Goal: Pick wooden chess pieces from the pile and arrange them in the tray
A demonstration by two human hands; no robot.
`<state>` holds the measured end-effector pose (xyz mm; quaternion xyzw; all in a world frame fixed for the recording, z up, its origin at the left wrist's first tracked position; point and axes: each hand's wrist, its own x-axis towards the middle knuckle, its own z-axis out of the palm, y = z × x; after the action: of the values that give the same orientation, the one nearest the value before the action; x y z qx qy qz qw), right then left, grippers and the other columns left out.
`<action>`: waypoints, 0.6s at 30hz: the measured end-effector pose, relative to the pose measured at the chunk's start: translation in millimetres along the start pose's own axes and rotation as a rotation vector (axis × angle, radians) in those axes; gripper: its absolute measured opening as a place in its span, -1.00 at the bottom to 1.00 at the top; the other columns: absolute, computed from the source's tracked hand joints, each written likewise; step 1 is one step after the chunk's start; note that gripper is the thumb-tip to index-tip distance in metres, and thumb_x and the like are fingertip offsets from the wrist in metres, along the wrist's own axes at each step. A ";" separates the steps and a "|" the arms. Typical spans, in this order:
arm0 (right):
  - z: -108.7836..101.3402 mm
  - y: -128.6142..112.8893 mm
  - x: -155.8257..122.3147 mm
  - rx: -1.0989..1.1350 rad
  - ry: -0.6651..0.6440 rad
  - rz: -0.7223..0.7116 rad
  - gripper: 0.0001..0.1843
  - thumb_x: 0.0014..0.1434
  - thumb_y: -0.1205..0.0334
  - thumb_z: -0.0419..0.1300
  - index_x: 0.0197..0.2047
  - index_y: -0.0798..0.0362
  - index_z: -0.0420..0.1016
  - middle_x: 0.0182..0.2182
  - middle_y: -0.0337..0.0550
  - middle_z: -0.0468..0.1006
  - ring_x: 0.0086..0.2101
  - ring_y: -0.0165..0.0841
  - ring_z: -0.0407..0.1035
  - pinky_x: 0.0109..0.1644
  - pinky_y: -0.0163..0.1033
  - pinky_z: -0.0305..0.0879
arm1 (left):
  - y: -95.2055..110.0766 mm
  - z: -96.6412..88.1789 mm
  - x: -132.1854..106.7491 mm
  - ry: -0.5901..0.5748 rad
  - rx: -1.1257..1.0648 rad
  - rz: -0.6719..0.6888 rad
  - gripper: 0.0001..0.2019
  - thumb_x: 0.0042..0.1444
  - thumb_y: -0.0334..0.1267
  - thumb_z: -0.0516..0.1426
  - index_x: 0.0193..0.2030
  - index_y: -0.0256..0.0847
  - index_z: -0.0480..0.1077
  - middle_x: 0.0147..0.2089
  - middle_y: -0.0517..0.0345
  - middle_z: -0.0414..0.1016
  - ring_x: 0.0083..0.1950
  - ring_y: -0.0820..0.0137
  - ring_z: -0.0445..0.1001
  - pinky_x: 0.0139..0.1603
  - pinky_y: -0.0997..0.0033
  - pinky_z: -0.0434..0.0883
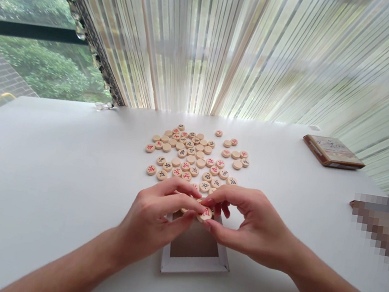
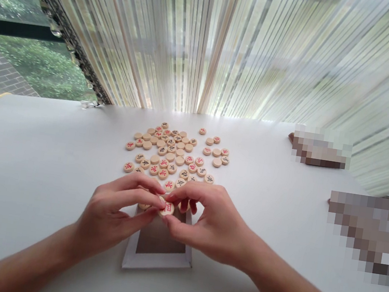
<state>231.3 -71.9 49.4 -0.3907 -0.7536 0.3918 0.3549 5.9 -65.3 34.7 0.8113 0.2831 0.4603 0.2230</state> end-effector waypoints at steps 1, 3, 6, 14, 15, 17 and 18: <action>0.5 0.8 -0.2 -0.032 0.013 -0.011 -0.88 0.14 0.32 0.39 -0.20 0.06 0.68 -0.38 -0.19 0.65 -0.40 -0.38 0.40 -0.29 -0.26 0.40 | -0.3 -1.0 0.6 -0.001 -0.001 -0.017 -0.76 0.17 -0.59 0.26 -0.16 -0.18 0.66 -0.11 0.02 0.64 -0.12 0.35 0.65 -0.05 0.43 0.59; 2.4 2.4 -0.7 -0.092 0.042 -0.035 -0.87 0.12 0.34 0.39 -0.21 0.06 0.64 -0.40 -0.20 0.62 -0.41 -0.38 0.39 -0.29 -0.26 0.39 | -2.0 -4.4 2.6 0.026 -0.022 -0.082 -0.69 0.14 -0.62 0.21 -0.12 -0.18 0.64 -0.09 0.03 0.65 -0.05 0.31 0.64 0.02 0.38 0.57; 8.3 3.2 -2.0 -0.185 0.054 -0.091 -0.88 0.13 0.35 0.35 -0.22 0.06 0.59 -0.41 -0.20 0.59 -0.41 -0.38 0.39 -0.29 -0.26 0.38 | -8.9 -10.7 6.4 0.130 -0.082 -0.256 -0.73 0.18 -0.54 0.20 -0.07 -0.19 0.62 -0.11 0.05 0.66 -0.05 0.28 0.63 0.01 0.34 0.58; 41.7 0.4 -8.2 -0.359 -0.018 -0.295 -0.91 0.22 0.39 0.23 -0.19 0.04 0.50 -0.36 -0.14 0.56 -0.33 -0.29 0.39 -0.25 -0.23 0.39 | -32.5 -9.7 8.3 0.250 -0.184 -0.543 -0.85 0.24 -0.31 0.22 -0.15 -0.24 0.63 -0.15 0.05 0.72 -0.15 0.29 0.67 -0.14 0.37 0.60; 45.3 0.8 -8.5 -0.375 -0.024 -0.307 -0.91 0.24 0.39 0.21 -0.19 0.05 0.50 -0.35 -0.12 0.56 -0.32 -0.28 0.38 -0.24 -0.21 0.39 | -32.9 -8.7 8.0 0.246 -0.181 -0.547 -0.85 0.24 -0.30 0.22 -0.16 -0.24 0.63 -0.15 0.05 0.72 -0.15 0.30 0.67 -0.15 0.39 0.60; 50.8 2.1 -8.6 -0.401 -0.032 -0.321 -0.91 0.27 0.40 0.19 -0.19 0.07 0.50 -0.34 -0.09 0.56 -0.30 -0.25 0.39 -0.22 -0.17 0.41 | -32.0 -7.3 7.4 0.239 -0.173 -0.544 -0.85 0.25 -0.30 0.21 -0.16 -0.24 0.63 -0.16 0.05 0.72 -0.15 0.31 0.67 -0.16 0.40 0.59; 52.9 2.8 -8.5 -0.414 -0.037 -0.319 -0.91 0.28 0.41 0.19 -0.18 0.08 0.51 -0.33 -0.07 0.56 -0.29 -0.24 0.39 -0.20 -0.15 0.42 | -31.2 -6.9 7.3 0.237 -0.172 -0.539 -0.85 0.26 -0.30 0.21 -0.16 -0.24 0.63 -0.16 0.05 0.72 -0.15 0.31 0.66 -0.17 0.41 0.58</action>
<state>191.4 -94.7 21.7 -0.3242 -0.8761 0.1754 0.3108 -5.0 -36.6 23.1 0.6259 0.4720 0.4984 0.3702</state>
